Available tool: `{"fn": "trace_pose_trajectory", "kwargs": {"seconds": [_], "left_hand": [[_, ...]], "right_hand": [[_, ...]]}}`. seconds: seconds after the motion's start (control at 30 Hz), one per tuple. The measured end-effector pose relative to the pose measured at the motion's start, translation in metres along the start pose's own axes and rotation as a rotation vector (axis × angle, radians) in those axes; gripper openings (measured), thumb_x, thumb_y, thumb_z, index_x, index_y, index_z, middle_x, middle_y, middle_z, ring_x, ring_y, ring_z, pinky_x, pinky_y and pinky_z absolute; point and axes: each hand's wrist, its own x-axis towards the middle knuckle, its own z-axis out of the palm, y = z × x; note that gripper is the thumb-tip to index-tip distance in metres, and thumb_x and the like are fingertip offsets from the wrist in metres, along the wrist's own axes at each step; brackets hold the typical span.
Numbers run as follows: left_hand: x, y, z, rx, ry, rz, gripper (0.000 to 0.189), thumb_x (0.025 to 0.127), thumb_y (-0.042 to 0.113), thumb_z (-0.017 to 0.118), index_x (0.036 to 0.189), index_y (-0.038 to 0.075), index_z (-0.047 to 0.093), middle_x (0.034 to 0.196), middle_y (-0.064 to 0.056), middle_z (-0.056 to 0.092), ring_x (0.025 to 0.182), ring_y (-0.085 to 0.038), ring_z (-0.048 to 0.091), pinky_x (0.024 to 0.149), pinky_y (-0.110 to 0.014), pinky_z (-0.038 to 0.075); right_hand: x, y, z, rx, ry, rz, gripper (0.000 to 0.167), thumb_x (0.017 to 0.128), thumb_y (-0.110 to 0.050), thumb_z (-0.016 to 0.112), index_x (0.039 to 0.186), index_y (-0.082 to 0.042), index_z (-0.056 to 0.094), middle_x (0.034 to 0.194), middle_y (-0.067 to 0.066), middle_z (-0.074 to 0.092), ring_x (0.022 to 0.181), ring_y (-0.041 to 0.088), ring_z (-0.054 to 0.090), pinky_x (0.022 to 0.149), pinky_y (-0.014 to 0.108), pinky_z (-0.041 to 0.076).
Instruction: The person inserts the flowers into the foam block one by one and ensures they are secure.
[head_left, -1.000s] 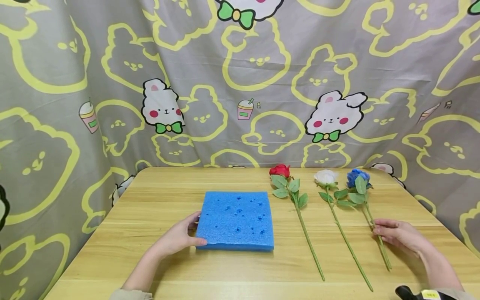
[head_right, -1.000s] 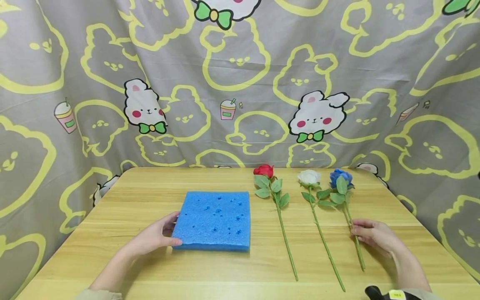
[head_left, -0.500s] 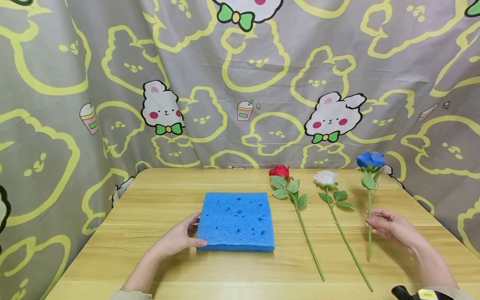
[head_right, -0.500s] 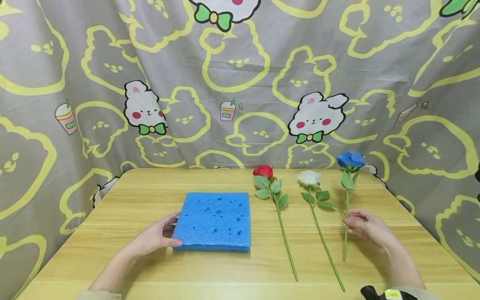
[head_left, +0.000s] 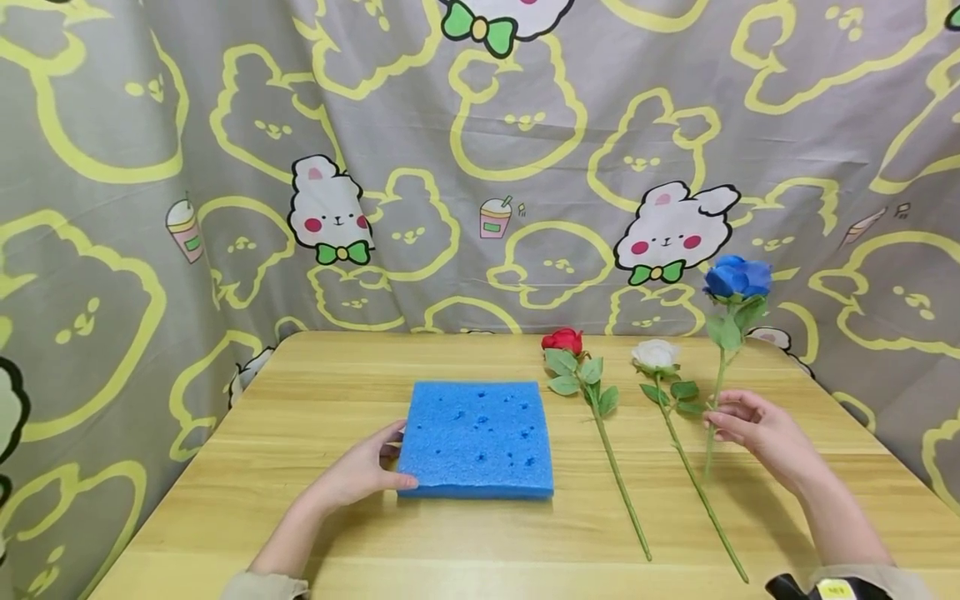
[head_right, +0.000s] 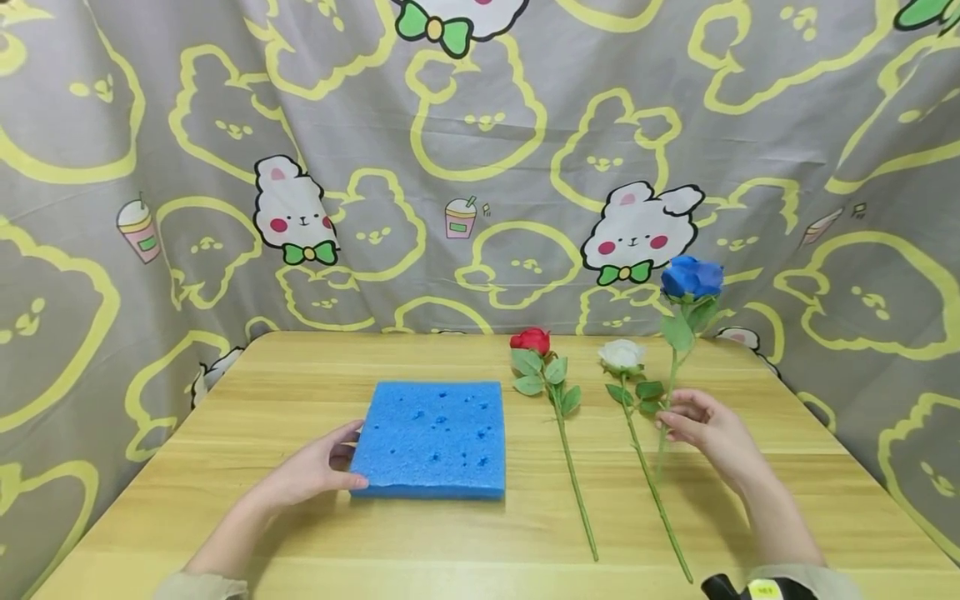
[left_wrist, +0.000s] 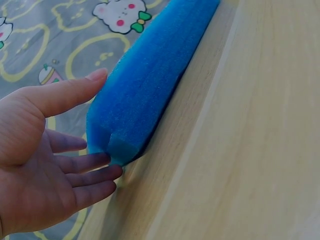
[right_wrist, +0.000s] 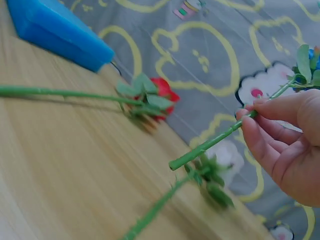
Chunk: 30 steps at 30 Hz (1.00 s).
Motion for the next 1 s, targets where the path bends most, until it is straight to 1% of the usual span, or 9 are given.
{"fn": "trace_pose_trajectory", "kwargs": {"seconds": [0.07,0.13,0.27,0.37,0.53,0.6,0.83,1.0], "left_hand": [[0.001,0.001,0.0,0.002,0.002,0.004,0.094,0.075,0.025,0.078,0.142,-0.01,0.023,0.136,-0.028,0.039,0.119,-0.041,0.043,0.098,-0.053,0.034],[0.001,0.0,0.0,0.008,0.002,0.013,0.094,0.075,0.025,0.078,0.142,-0.01,0.023,0.135,-0.027,0.04,0.119,-0.041,0.044,0.098,-0.053,0.034],[0.001,0.0,0.0,0.016,0.003,0.022,0.094,0.075,0.025,0.078,0.141,-0.011,0.023,0.135,-0.027,0.041,0.119,-0.04,0.044,0.099,-0.053,0.033],[0.001,0.0,0.0,0.02,0.004,0.019,0.094,0.075,0.026,0.078,0.141,-0.01,0.023,0.135,-0.027,0.041,0.119,-0.04,0.044,0.099,-0.052,0.034],[0.001,-0.001,0.0,0.018,0.003,0.02,0.094,0.075,0.026,0.078,0.142,-0.01,0.023,0.136,-0.028,0.04,0.12,-0.04,0.043,0.099,-0.052,0.034],[0.001,-0.002,0.0,0.017,0.002,0.023,0.095,0.075,0.027,0.078,0.142,-0.01,0.022,0.136,-0.029,0.039,0.12,-0.04,0.043,0.099,-0.052,0.033],[0.001,-0.003,0.002,0.012,-0.001,0.031,0.095,0.075,0.027,0.078,0.142,-0.011,0.021,0.136,-0.029,0.039,0.121,-0.041,0.041,0.101,-0.053,0.031],[0.0,-0.004,0.002,0.009,-0.006,0.046,0.094,0.076,0.026,0.077,0.142,-0.011,0.021,0.135,-0.027,0.041,0.121,-0.04,0.042,0.101,-0.053,0.031]], "right_hand": [[0.004,-0.007,0.007,-0.1,0.037,-0.016,0.019,0.092,-0.005,0.056,0.109,0.001,0.049,0.092,-0.005,0.064,0.082,0.01,0.064,0.069,0.026,0.053],[0.007,-0.013,0.015,-0.132,0.058,-0.041,0.018,0.092,-0.005,0.057,0.106,0.003,0.052,0.089,-0.004,0.064,0.079,0.011,0.064,0.068,0.026,0.053],[0.014,-0.025,0.032,-0.082,0.054,-0.088,0.011,0.091,-0.003,0.058,0.101,0.001,0.057,0.086,-0.002,0.066,0.076,0.011,0.064,0.067,0.024,0.053],[0.019,-0.033,0.046,-0.064,0.041,-0.111,0.01,0.09,-0.003,0.058,0.1,0.001,0.057,0.086,-0.001,0.065,0.075,0.012,0.064,0.066,0.024,0.052],[0.029,-0.044,0.069,-0.068,0.028,-0.134,0.016,0.09,-0.005,0.06,0.099,0.007,0.054,0.085,0.002,0.066,0.072,0.011,0.063,0.065,0.025,0.053],[0.033,-0.047,0.08,-0.072,0.021,-0.146,0.017,0.089,-0.005,0.061,0.098,0.007,0.054,0.084,0.001,0.066,0.071,0.011,0.062,0.065,0.026,0.053],[0.045,-0.058,0.114,-0.052,-0.021,-0.171,0.022,0.089,-0.003,0.061,0.101,0.013,0.052,0.084,0.004,0.064,0.074,0.017,0.064,0.065,0.029,0.054],[0.052,-0.062,0.137,-0.031,-0.046,-0.184,0.024,0.087,-0.003,0.062,0.101,0.015,0.053,0.083,0.007,0.064,0.071,0.015,0.063,0.065,0.03,0.054]]}}
